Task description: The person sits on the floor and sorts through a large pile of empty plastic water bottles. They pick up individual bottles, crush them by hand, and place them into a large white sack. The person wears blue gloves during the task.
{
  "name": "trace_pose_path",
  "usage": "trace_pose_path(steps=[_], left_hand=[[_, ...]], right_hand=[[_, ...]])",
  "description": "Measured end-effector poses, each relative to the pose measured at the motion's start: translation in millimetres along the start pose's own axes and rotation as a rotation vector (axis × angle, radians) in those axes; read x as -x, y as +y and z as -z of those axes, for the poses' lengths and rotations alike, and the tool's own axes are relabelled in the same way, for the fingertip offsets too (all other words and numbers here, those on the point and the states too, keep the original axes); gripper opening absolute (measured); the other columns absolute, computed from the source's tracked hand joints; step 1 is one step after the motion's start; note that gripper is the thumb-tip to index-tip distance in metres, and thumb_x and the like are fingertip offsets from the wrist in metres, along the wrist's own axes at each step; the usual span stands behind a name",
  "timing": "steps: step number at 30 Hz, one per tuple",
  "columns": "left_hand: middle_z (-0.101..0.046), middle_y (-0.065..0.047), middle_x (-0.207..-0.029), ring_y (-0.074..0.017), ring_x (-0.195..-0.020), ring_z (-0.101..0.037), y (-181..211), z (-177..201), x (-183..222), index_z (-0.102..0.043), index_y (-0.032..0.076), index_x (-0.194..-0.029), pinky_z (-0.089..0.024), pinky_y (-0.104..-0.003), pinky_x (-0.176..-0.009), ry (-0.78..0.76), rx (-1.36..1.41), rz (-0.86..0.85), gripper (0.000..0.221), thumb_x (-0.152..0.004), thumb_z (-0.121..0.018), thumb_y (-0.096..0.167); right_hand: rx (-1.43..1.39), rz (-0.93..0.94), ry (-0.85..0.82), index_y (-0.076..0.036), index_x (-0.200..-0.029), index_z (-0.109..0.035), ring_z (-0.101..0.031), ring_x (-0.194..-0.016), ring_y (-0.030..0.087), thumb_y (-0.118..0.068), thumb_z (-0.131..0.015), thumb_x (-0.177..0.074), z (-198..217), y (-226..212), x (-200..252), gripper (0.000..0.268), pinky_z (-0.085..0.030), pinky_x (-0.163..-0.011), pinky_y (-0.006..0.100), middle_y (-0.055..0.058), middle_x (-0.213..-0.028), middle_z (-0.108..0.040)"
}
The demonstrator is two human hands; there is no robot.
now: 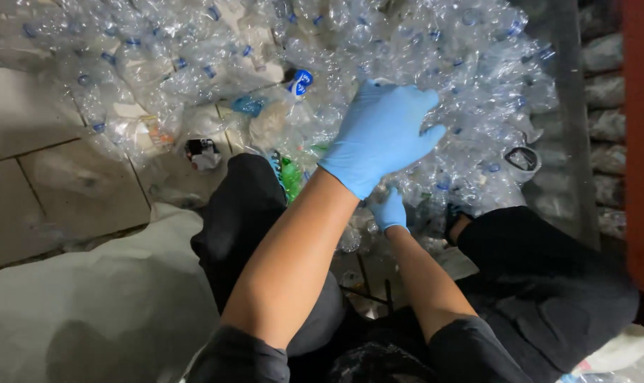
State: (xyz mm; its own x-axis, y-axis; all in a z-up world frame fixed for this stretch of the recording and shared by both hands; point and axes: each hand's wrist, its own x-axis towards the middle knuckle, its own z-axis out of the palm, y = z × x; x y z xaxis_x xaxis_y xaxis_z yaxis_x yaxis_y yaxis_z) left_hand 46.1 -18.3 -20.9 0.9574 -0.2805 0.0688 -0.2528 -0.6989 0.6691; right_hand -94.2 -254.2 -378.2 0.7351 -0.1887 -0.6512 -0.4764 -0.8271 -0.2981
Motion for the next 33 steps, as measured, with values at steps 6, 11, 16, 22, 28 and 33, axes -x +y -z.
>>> trace_pose_path(steps=[6,11,16,22,28,33], left_hand=[[-0.074,-0.005,-0.080,-0.0304,-0.087,-0.075,2.6,1.0,-1.7,-0.069,0.016,-0.099,-0.049,-0.057,-0.091,-0.029,0.013,-0.084,0.022,-0.092,-0.067,0.037],[-0.077,-0.005,-0.097,-0.0285,-0.098,-0.074,4.3,-6.4,1.1,-0.070,0.019,-0.117,-0.046,-0.054,-0.097,-0.077,0.008,-0.098,0.029,-0.094,-0.068,0.037],[-0.061,-0.016,-0.141,-0.0409,-0.129,-0.058,18.9,3.9,10.2,-0.051,0.018,-0.148,-0.039,-0.061,-0.105,-0.225,-0.102,-0.120,0.082,-0.077,-0.081,0.047],[-0.067,-0.011,-0.134,-0.0355,-0.125,-0.063,19.3,-17.5,6.3,-0.054,0.021,-0.143,-0.048,-0.054,-0.101,-0.417,0.104,0.039,0.068,-0.084,-0.075,0.047],[-0.024,-0.029,-0.165,-0.0399,-0.154,-0.025,37.6,1.5,8.9,-0.026,-0.005,-0.158,-0.021,-0.054,-0.125,-0.556,0.702,0.451,0.114,-0.079,-0.072,0.063],[-0.070,-0.019,-0.083,-0.0257,-0.077,-0.071,26.0,-45.7,29.7,-0.071,-0.007,-0.096,-0.061,-0.037,-0.073,-0.896,1.687,0.371,0.030,-0.091,-0.072,0.023]], right_hand=[[0.161,0.159,-0.110,-0.030,-0.129,-0.065,-0.070,-0.114,0.029,-0.045,-0.076,-0.077,49.1,-6.2,-10.2,0.056,-0.055,-0.101,0.048,0.001,-0.109,-0.077],[-0.011,0.281,-0.141,-0.015,-0.124,-0.072,-0.069,-0.091,0.033,-0.033,-0.074,-0.080,194.0,-75.1,12.5,0.048,-0.057,-0.079,0.044,0.015,-0.097,-0.076],[-0.406,0.390,-0.202,-0.008,-0.122,-0.072,-0.066,-0.083,0.023,-0.015,-0.071,-0.085,321.2,-146.3,112.9,0.038,-0.055,-0.069,0.032,0.017,-0.089,-0.071],[-1.009,0.587,-0.282,0.005,-0.137,-0.060,-0.065,-0.071,0.021,-0.018,-0.052,-0.096,342.0,-137.7,133.6,0.049,-0.058,-0.066,0.033,0.001,-0.081,-0.047],[-0.286,1.378,0.545,0.002,-0.160,-0.030,-0.024,-0.153,0.044,0.009,-0.058,-0.082,343.6,-134.4,134.3,0.083,-0.031,-0.123,0.055,0.022,-0.161,-0.027],[0.475,1.638,0.983,-0.049,-0.146,-0.047,-0.034,-0.146,0.036,-0.066,-0.047,-0.096,337.5,-134.7,121.1,0.052,-0.042,-0.105,0.053,0.001,-0.161,-0.037]])
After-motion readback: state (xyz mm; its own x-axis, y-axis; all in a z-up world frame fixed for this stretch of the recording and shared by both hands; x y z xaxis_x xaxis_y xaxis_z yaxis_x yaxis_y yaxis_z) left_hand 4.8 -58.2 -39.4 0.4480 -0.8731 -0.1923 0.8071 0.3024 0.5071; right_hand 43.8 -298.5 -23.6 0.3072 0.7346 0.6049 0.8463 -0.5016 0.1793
